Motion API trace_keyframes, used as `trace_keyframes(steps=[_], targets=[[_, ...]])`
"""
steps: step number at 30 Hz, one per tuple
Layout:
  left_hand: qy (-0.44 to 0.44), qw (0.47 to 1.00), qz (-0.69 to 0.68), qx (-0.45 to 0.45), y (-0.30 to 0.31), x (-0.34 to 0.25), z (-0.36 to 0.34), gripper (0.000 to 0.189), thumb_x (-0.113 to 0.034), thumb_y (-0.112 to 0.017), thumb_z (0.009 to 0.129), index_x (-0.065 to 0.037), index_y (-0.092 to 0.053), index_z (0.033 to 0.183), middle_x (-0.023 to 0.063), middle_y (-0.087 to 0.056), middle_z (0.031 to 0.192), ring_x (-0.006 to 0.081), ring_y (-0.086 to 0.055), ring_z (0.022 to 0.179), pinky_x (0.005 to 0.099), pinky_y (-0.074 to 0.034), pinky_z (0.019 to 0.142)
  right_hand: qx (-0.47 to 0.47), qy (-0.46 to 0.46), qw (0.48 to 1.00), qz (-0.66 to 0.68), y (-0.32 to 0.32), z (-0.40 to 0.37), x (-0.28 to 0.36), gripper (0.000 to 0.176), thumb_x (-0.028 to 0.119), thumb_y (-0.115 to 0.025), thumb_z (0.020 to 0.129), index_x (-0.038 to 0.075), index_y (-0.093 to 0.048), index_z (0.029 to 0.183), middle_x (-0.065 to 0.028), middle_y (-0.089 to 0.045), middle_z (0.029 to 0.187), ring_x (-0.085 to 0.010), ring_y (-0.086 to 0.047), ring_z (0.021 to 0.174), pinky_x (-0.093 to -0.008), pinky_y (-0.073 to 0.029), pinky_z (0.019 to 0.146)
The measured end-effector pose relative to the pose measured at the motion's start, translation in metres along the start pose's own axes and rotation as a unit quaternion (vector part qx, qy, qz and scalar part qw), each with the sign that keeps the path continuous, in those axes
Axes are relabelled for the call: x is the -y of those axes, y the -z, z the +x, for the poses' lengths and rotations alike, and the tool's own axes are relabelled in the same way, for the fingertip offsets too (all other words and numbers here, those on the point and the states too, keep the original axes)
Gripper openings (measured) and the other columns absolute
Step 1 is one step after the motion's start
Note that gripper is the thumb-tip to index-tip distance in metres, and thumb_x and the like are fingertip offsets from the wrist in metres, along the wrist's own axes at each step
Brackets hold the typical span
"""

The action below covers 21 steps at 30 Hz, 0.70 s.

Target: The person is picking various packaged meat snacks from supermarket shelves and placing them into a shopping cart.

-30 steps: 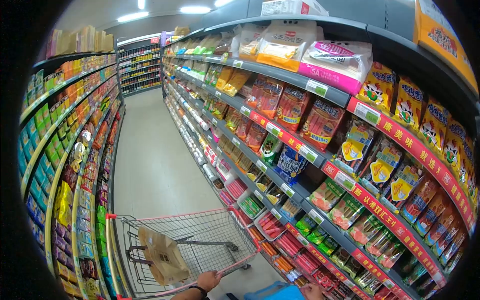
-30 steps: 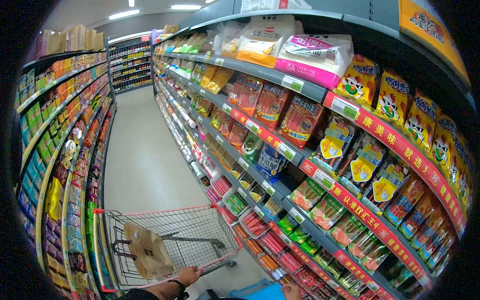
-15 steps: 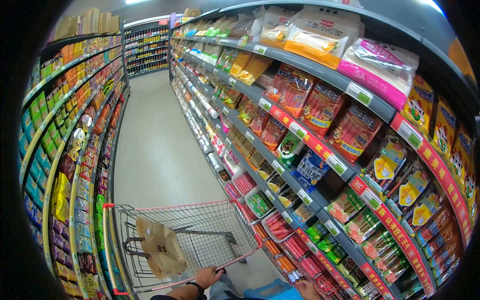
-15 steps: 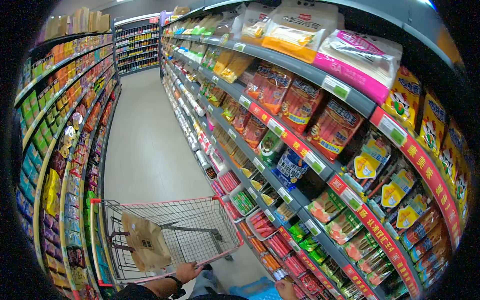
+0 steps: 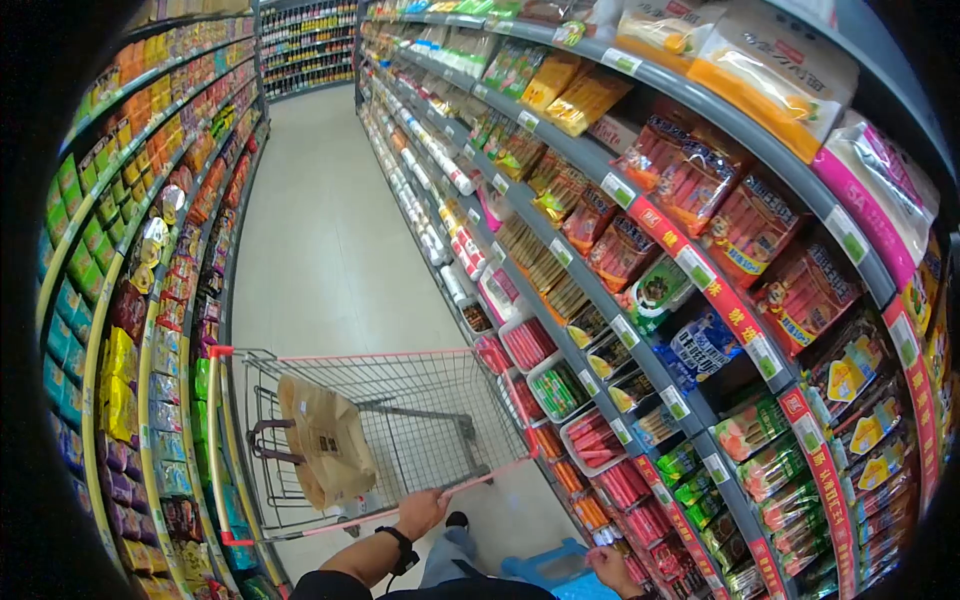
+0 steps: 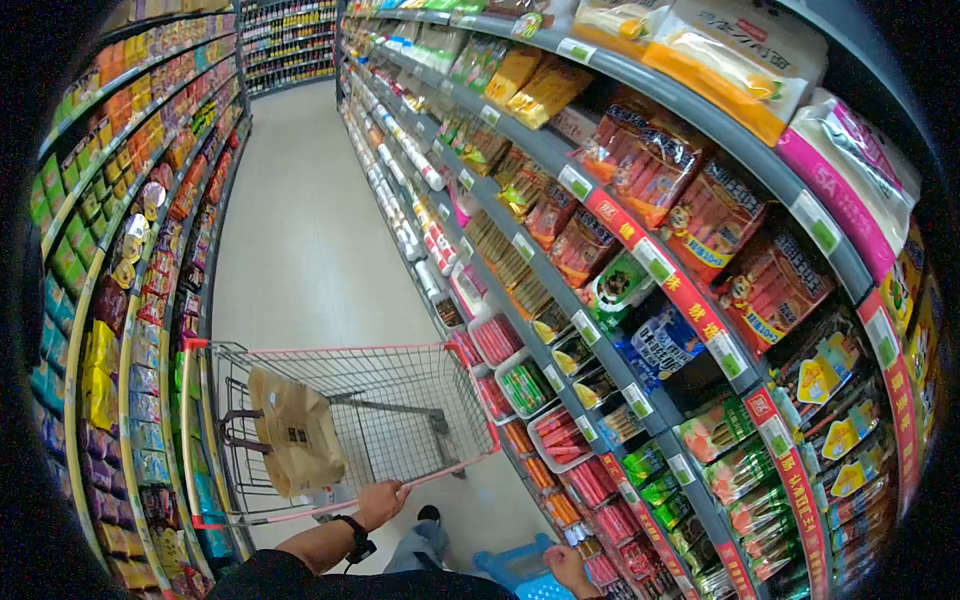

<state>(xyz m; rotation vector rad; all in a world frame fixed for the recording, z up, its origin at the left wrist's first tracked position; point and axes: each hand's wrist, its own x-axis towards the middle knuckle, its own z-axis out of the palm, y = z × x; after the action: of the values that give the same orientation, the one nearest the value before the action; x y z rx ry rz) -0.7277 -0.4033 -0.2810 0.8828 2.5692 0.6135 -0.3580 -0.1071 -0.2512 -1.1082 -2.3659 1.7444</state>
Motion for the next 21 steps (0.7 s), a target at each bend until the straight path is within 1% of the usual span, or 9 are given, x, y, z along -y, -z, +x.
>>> trace_keyframes(steps=[2,6,9,12,13,15,16,17,21], targets=[[0.008,1.0,-0.013,0.01,0.022,-0.003,0.02,0.042,-0.043,-0.05,0.096,-0.006,-0.069,0.089,0.0196,-0.07,0.081,0.0393,-0.068,0.077,0.05,-0.053,0.067,-0.018,-0.003,1.0,-0.018,-0.005,0.003,-0.006,0.01,0.005,-0.058,0.091,0.0,-0.067,0.091,-0.0068,-0.07,0.084,-0.012,-0.066,0.079,-0.0267,-0.053,0.073],[-0.025,1.0,-0.003,-0.005,0.035,0.02,0.055,0.042,-0.043,-0.048,0.098,-0.007,-0.069,0.089,0.0162,-0.07,0.086,0.0374,-0.068,0.08,0.0472,-0.054,0.069,-0.038,-0.031,0.998,-0.037,-0.017,0.026,0.015,0.011,0.008,-0.059,0.093,0.001,-0.068,0.091,-0.0053,-0.07,0.083,-0.0127,-0.066,0.077,-0.028,-0.053,0.071],[-0.026,1.0,-0.008,-0.016,0.029,0.041,0.059,0.043,-0.044,-0.05,0.097,-0.007,-0.072,0.091,0.0161,-0.07,0.084,0.0381,-0.067,0.074,0.0498,-0.053,0.066,-0.035,-0.037,0.993,-0.102,-0.025,0.019,0.025,0.015,0.008,-0.056,0.094,0.0,-0.068,0.095,-0.0074,-0.071,0.084,-0.0134,-0.066,0.077,-0.0288,-0.053,0.072],[-0.024,0.999,-0.001,-0.024,0.034,0.052,0.061,0.043,-0.044,-0.05,0.097,-0.007,-0.072,0.09,0.0152,-0.071,0.085,0.0366,-0.068,0.073,0.0491,-0.054,0.065,-0.033,-0.034,0.997,-0.068,-0.044,0.003,0.027,0.016,0.013,-0.06,0.095,0.001,-0.07,0.091,-0.0064,-0.071,0.081,-0.0141,-0.066,0.078,-0.0302,-0.052,0.071],[-0.012,1.0,0.011,-0.008,0.037,0.053,0.066,0.043,-0.044,-0.051,0.096,-0.007,-0.072,0.09,0.0148,-0.071,0.084,0.0359,-0.068,0.074,0.0488,-0.054,0.065,-0.048,0.016,0.988,-0.144,-0.039,0.006,0.031,0.014,0.01,-0.057,0.093,0.002,-0.069,0.091,-0.015,-0.069,0.085,-0.0235,-0.067,0.081,-0.0368,-0.051,0.072],[0.01,1.0,0.022,0.006,0.033,0.064,0.068,0.042,-0.043,-0.051,0.096,-0.007,-0.072,0.09,0.0144,-0.071,0.084,0.0352,-0.068,0.074,0.0485,-0.054,0.064,-0.039,0.025,0.981,-0.19,-0.045,0.007,0.041,0.016,0.01,-0.056,0.095,0.001,-0.069,0.091,-0.0141,-0.07,0.084,-0.0219,-0.066,0.081,-0.0359,-0.051,0.072],[-0.013,0.999,0.011,-0.036,0.022,0.072,0.075,0.045,-0.046,-0.049,0.096,-0.008,-0.071,0.088,0.014,-0.07,0.083,0.0355,-0.068,0.073,0.0477,-0.054,0.063,-0.034,0.031,0.972,-0.23,-0.048,0.006,0.046,0.017,0.01,-0.055,0.096,0.001,-0.069,0.09,-0.0131,-0.07,0.084,-0.0204,-0.066,0.08,-0.035,-0.051,0.072],[-0.035,0.997,0.002,-0.075,0.017,0.079,0.077,0.047,-0.048,-0.047,0.097,-0.009,-0.071,0.086,0.0136,-0.07,0.081,0.0358,-0.068,0.072,0.0468,-0.054,0.062,0.003,0.021,0.981,-0.193,-0.052,0.005,0.069,0.018,0.012,-0.056,0.096,0.0,-0.069,0.091,-0.0135,-0.069,0.082,-0.0211,-0.065,0.078,-0.0344,-0.051,0.071],[-0.023,0.998,-0.003,-0.064,0.012,0.094,0.089,0.046,-0.048,-0.049,0.096,-0.009,-0.072,0.085,0.0141,-0.07,0.081,0.0362,-0.068,0.072,0.0472,-0.053,0.062,0.032,0.005,0.976,-0.217,-0.049,0.029,0.041,0.018,0.014,-0.058,0.096,0.0,-0.069,0.092,-0.013,-0.069,0.079,-0.0197,-0.064,0.076,-0.0343,-0.051,0.07]])
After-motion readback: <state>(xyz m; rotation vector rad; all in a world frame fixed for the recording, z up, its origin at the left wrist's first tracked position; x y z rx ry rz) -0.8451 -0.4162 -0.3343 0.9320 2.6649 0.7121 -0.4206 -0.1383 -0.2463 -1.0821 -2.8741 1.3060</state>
